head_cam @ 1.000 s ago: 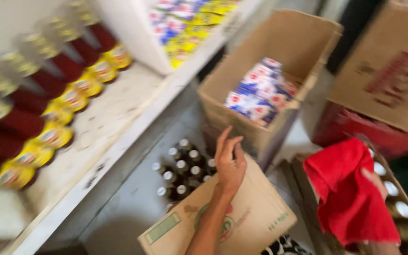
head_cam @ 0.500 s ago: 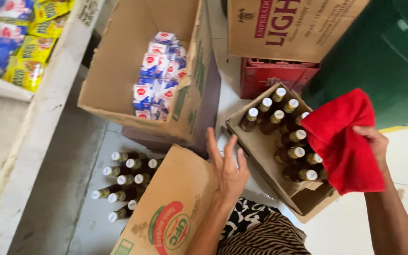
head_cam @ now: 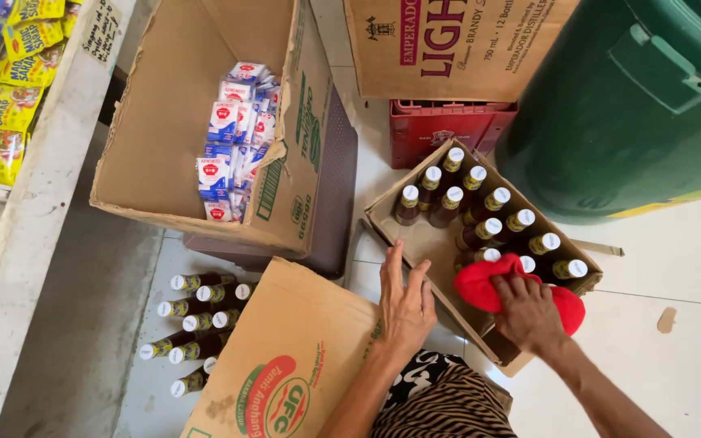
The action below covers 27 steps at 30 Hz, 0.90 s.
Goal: Stocking and organizing bottles of banana ketchup on store shelves, including wiping bottles with a rag.
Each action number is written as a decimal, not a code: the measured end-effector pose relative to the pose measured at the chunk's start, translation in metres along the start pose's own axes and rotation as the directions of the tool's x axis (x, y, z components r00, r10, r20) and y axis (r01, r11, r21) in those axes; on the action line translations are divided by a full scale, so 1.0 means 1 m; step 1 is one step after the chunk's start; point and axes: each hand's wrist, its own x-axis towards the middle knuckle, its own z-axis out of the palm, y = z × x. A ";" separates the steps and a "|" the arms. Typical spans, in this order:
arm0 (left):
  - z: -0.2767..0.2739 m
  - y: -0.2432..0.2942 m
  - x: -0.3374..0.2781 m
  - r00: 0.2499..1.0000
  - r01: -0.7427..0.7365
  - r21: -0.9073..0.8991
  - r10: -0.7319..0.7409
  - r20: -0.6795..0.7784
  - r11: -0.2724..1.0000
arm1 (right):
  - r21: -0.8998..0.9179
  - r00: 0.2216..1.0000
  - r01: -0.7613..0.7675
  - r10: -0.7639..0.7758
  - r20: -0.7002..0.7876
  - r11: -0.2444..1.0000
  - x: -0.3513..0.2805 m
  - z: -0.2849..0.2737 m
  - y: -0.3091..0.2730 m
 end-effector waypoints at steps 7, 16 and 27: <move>-0.003 0.006 -0.006 0.998 0.000 -0.002 0.000 0.057 1.000 | -0.096 0.981 0.001 0.018 0.196 0.995 0.016 0.008 0.004; -0.014 0.006 -0.010 0.996 0.004 -0.059 0.001 0.085 0.998 | 0.183 0.998 0.051 -0.043 -0.049 0.982 0.013 0.009 0.020; -0.037 0.022 0.019 0.935 0.008 -0.135 0.040 0.353 0.991 | 0.560 0.836 0.547 -0.368 -0.407 0.622 -0.044 -0.214 0.014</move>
